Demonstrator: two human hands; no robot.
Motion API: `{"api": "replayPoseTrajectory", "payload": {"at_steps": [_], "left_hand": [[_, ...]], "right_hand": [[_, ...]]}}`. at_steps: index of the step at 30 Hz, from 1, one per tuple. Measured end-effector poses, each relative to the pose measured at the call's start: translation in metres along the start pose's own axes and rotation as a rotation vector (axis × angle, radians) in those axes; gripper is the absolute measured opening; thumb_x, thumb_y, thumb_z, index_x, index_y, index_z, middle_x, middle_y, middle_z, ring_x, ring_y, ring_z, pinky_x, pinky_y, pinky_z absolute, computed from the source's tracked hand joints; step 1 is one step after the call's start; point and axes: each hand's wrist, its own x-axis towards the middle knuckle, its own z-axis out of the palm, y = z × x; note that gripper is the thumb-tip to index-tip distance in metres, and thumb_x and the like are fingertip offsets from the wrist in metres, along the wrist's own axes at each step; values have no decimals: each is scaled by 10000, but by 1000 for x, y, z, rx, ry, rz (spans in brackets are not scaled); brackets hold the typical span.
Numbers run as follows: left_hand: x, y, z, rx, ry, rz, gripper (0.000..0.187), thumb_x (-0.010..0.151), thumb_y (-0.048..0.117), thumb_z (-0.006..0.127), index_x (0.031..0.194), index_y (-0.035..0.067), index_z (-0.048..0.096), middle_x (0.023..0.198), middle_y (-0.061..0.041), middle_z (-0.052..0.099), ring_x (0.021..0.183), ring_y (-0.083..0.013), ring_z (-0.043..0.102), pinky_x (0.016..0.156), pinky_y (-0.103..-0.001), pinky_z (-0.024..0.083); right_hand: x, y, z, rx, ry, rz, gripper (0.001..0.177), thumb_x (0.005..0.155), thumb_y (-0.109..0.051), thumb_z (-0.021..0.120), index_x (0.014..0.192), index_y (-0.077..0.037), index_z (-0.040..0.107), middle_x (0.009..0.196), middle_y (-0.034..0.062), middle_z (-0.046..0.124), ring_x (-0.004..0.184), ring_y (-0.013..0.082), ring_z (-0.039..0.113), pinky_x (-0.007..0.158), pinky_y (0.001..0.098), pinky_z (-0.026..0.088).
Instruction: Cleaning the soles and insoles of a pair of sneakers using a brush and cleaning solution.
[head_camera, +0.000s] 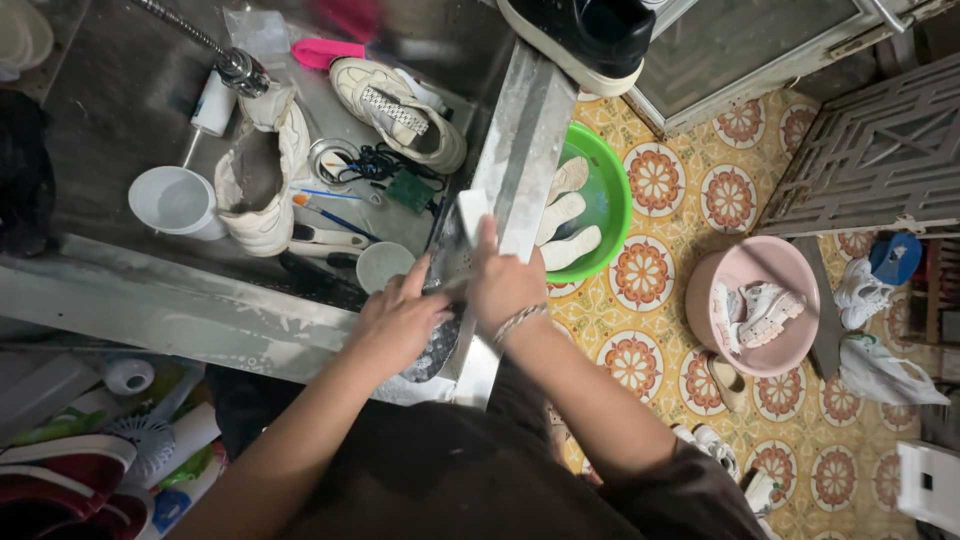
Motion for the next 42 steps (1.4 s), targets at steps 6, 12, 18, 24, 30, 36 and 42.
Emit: {"api": "replayPoseTrajectory", "payload": {"at_steps": [6, 12, 18, 24, 30, 36, 42], "left_hand": [[-2, -9, 10, 20, 21, -19, 417, 878, 272, 705, 1285, 353, 672, 1542, -223, 390, 1164, -432, 595, 879, -507, 549], [0, -12, 11, 72, -42, -19, 573, 830, 156, 671, 1369, 348, 624, 1573, -217, 366, 1182, -428, 579, 869, -489, 552], [-2, 1, -3, -24, -15, -14, 495, 925, 223, 651, 1401, 352, 616, 1542, -211, 390, 1155, -444, 582, 876, -515, 541], [1, -4, 0, 10, -85, -62, 399, 880, 254, 679, 1273, 318, 663, 1557, -189, 383, 1187, -439, 578, 915, -514, 532], [0, -13, 9, 29, -74, -47, 453, 878, 222, 659, 1324, 307, 642, 1553, -199, 385, 1195, -426, 578, 903, -528, 517], [-1, 0, -6, -61, -8, -10, 442, 934, 266, 634, 1369, 340, 655, 1516, -240, 398, 1189, -443, 574, 901, -521, 519], [2, -2, -11, -36, -105, -71, 362, 939, 342, 647, 1301, 335, 653, 1546, -237, 380, 1231, -428, 565, 951, -490, 517]], "right_hand": [[-17, -1, 7, 33, -239, 75, 732, 889, -132, 538, 1552, 26, 270, 845, 327, 700, 775, 462, 731, 770, 537, 582], [-21, -12, 3, 70, -194, 131, 791, 854, -117, 580, 1531, 105, 234, 796, 328, 692, 762, 474, 722, 711, 535, 586], [-7, 17, 12, 62, 176, -6, 606, 900, -130, 558, 1468, 35, 425, 882, 321, 698, 778, 455, 725, 707, 498, 604], [-18, 2, 14, 9, -212, 32, 727, 869, -156, 544, 1529, 37, 306, 787, 324, 694, 722, 450, 730, 716, 541, 579], [-14, -4, 21, 75, -161, -2, 806, 823, -151, 577, 1529, 89, 270, 800, 283, 712, 743, 441, 727, 688, 538, 586], [8, 14, 10, -7, 3, -4, 703, 894, -166, 590, 1536, -3, 353, 798, 243, 722, 706, 434, 715, 680, 533, 566], [-4, 24, 6, -146, 429, -479, 618, 753, -211, 624, 1353, -88, 540, 831, 146, 735, 809, 350, 752, 833, 567, 560]]}}
